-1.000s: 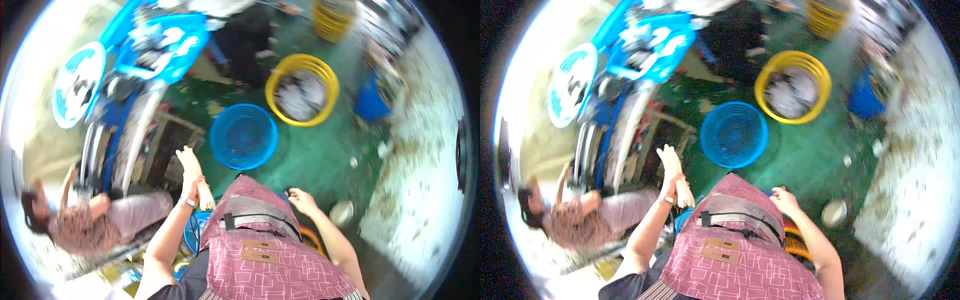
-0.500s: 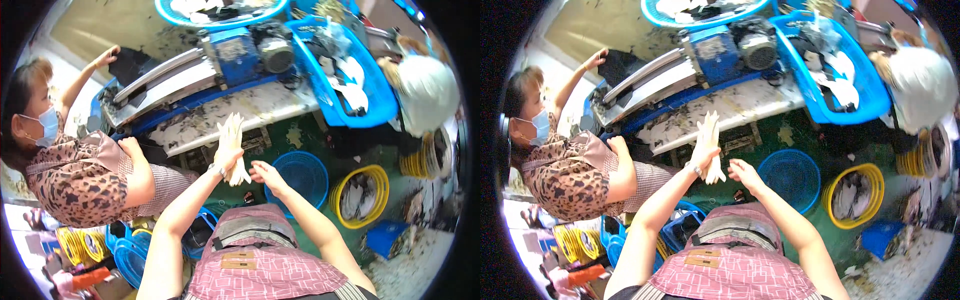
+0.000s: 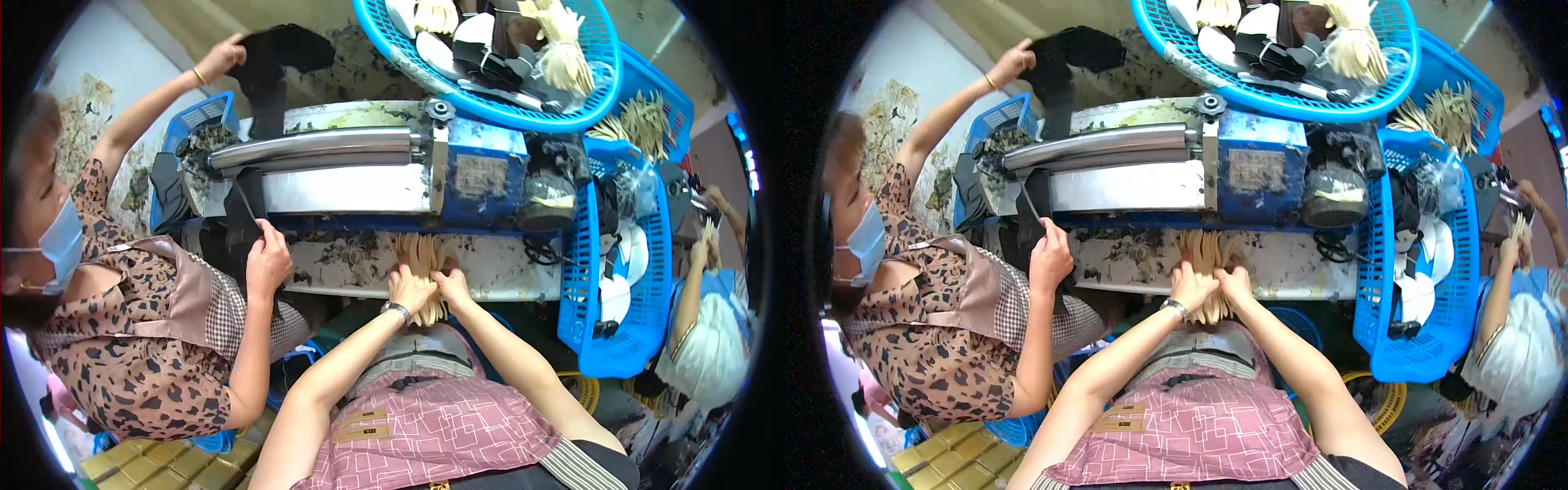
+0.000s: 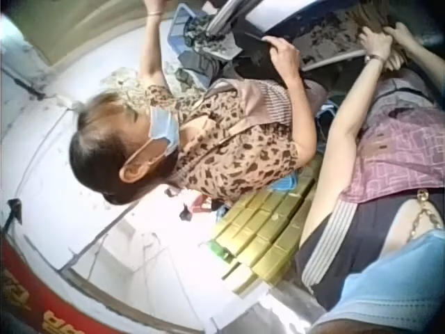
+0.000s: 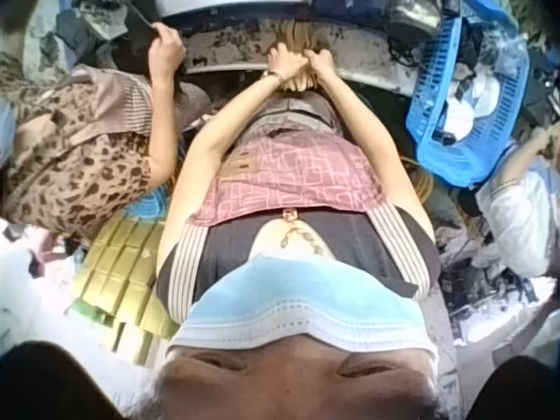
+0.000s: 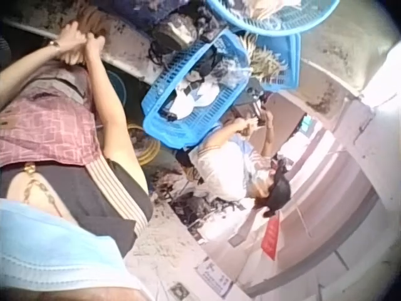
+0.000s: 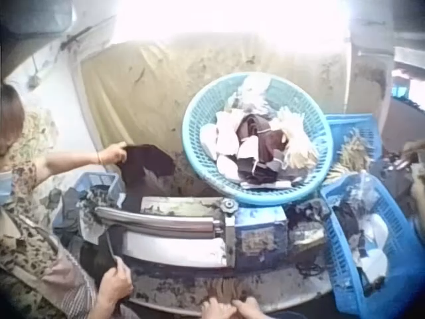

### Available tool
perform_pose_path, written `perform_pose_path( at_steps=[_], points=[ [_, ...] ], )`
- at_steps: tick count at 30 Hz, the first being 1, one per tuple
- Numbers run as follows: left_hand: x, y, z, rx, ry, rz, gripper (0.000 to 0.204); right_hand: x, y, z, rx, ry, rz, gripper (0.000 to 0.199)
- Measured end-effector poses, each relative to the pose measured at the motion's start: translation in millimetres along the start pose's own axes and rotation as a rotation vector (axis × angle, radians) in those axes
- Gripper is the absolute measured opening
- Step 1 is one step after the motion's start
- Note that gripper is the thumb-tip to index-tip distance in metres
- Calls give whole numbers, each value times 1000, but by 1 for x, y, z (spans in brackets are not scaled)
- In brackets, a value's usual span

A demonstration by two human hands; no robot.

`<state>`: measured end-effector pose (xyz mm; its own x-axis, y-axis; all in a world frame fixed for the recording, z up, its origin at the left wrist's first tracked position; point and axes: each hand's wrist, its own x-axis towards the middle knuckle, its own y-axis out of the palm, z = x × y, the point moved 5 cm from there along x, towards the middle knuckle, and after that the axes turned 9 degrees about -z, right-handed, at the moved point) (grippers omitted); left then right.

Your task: Feeding small shoe components through a roller machine.

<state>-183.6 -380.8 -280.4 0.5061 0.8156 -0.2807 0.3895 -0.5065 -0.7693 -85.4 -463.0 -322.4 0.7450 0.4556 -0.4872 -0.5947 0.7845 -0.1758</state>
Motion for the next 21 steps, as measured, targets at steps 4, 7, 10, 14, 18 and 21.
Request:
perform_pose_path(
  at_steps=[4,7,10,14,18,21],
  points=[
    [4,-7,15,-231,-221,-9,73,2,-29,44,-294,-253,-221,56],
    [19,-16,21,-463,-173,-33,55,-3,-32,101,-479,-537,-293,56],
    [33,-8,34,-389,-266,192,52,11,-7,103,-214,215,252,51],
    [42,-3,46,-458,-305,254,59,14,17,124,359,520,580,33],
    [48,-8,54,-470,-182,221,56,15,21,121,654,667,646,25],
    [48,-4,61,-264,-120,350,61,16,21,117,588,593,540,23]
  ],
)
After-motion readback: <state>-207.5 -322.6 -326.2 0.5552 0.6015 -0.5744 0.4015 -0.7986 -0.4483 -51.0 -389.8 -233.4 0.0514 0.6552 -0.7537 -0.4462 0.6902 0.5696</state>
